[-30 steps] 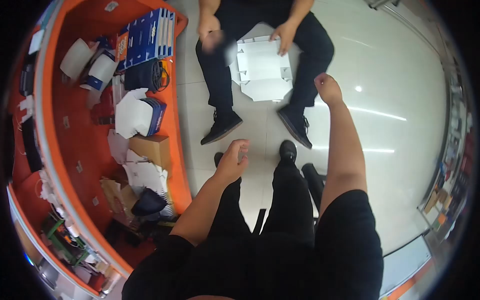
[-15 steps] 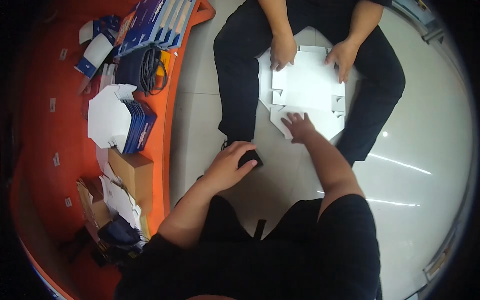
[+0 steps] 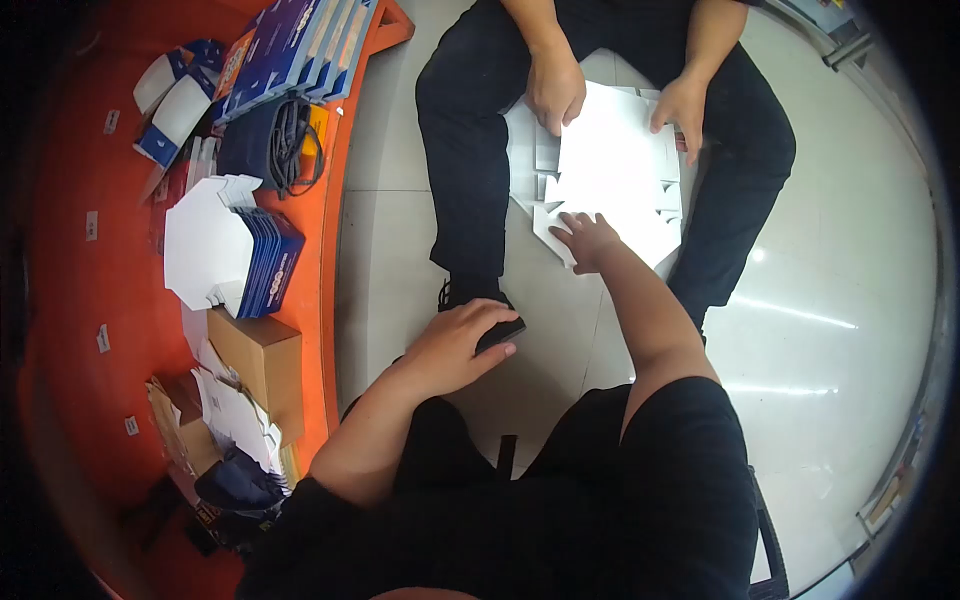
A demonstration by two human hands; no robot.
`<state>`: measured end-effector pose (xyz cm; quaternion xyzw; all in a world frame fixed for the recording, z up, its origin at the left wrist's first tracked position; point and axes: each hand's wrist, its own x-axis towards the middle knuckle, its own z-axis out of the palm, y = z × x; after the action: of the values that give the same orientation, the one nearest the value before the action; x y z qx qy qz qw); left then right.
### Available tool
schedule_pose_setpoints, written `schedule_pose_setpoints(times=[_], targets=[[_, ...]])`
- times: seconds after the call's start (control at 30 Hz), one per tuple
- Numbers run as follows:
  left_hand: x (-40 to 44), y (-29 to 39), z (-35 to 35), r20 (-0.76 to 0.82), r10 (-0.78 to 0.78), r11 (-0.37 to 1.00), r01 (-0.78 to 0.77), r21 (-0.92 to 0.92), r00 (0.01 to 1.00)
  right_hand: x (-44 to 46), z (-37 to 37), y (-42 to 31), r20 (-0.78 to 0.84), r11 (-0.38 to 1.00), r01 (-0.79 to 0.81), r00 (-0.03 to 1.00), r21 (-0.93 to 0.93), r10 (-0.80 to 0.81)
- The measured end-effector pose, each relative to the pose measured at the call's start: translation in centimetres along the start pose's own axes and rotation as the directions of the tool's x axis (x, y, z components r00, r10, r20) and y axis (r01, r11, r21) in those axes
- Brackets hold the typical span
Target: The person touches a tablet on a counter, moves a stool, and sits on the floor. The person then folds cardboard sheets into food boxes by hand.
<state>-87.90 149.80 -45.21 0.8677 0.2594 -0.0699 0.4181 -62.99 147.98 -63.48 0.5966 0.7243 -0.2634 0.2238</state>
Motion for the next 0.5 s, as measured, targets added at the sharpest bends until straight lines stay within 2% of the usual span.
schedule_pose_setpoints(times=[0.1, 0.2, 0.23, 0.27, 0.3, 0.33, 0.37, 0.4, 0.5], targets=[[-1.9, 0.0, -0.2, 0.018, -0.029, 0.999, 0.029, 0.014, 0.999, -0.3, -1.4, -0.4, -0.16, 0.999, 0.021, 0.987, 0.035, -0.015], [-3.5, -0.3, -0.4, 0.045, -0.035, 0.998, 0.032, 0.048, 0.998, -0.3, -3.4, -2.2, -0.408, 0.945, 0.327, 0.863, 0.003, -0.298], [-3.9, -0.3, -0.9, 0.034, -0.005, 0.999, 0.003, 0.051, 0.999, -0.1, -3.4, -3.6, -0.622, 0.88, 0.467, 0.667, -0.079, -0.41], [-4.4, 0.0, -1.2, 0.024, 0.026, 0.999, -0.027, 0.041, 0.999, 0.7, -3.0, -5.3, -0.598, 0.855, 0.487, 0.636, -0.178, -0.487], [-4.8, 0.4, -1.5, 0.012, 0.058, 0.998, -0.059, 0.019, 0.998, 1.2, -2.7, -7.1, -0.695, 0.775, 0.529, 0.411, -0.345, -0.59], [-5.2, 1.0, -2.1, 0.059, 0.029, 1.0, -0.03, 0.007, 0.998, 0.1, -4.6, -9.3, -0.594, 0.689, 0.64, 0.422, -0.34, -0.685], [-5.4, 1.3, -2.3, 0.043, 0.049, 0.999, -0.049, -0.007, 0.998, 0.2, -4.6, -11.5, -0.61, 0.647, 0.665, 0.349, -0.374, -0.711], [-5.6, 1.5, -2.4, 0.024, 0.066, 0.998, -0.065, -0.021, 0.998, -0.1, -4.7, -13.7, -0.491, 0.692, 0.656, 0.515, -0.302, -0.703], [-6.1, 1.5, -1.9, 0.009, 0.108, 0.994, -0.107, -0.036, 0.994, 1.7, -1.8, -17.1, -0.476, 0.849, 0.523, 0.728, -0.08, -0.493]])
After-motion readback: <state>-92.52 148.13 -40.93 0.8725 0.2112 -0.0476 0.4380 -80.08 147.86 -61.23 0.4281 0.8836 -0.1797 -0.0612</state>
